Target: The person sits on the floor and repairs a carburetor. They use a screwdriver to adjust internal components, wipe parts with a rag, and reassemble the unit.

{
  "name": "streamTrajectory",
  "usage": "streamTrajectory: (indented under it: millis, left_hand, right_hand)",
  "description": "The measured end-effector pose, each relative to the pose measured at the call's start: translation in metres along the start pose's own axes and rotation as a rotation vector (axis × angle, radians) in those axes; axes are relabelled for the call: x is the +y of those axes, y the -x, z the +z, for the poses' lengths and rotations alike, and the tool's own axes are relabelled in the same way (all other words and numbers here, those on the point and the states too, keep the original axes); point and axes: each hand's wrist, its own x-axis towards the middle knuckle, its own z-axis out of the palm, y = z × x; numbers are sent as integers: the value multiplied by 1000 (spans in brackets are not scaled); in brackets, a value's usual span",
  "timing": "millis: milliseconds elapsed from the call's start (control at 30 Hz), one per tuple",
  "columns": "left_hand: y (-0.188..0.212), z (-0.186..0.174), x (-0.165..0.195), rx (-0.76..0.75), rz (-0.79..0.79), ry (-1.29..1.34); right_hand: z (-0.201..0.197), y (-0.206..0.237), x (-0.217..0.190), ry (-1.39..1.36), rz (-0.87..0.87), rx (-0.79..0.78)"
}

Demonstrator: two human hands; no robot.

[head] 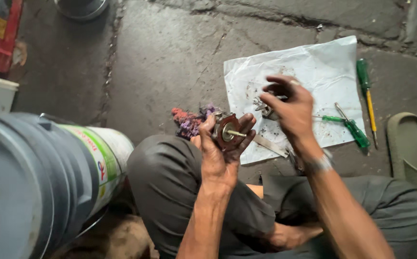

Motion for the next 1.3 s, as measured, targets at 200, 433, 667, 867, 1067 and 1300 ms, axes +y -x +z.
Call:
streamTrajectory:
  millis: [200, 433, 667, 867, 1067, 1300]
  left_hand:
    - [-4, 2, -13, 72, 13, -34]
    - [-1, -3, -21, 88, 160, -126]
    - [-3, -4, -26, 19, 193, -160]
    - [-4, -7, -28, -30, 115, -73]
    - [-6, -6, -33, -77, 8, 107]
    - [-4, -7, -24, -107, -41, 293]
  right_hand:
    - [0, 91, -65, -35, -84, -16]
    - [23, 98, -87, 404, -418, -73]
    - [27, 99, -87, 272, -262, -42]
    - [27, 100, -90, 287, -294, -55]
    - [14, 105, -85, 292, -370, -142]
    - [-36, 56, -13, 386, -139, 45]
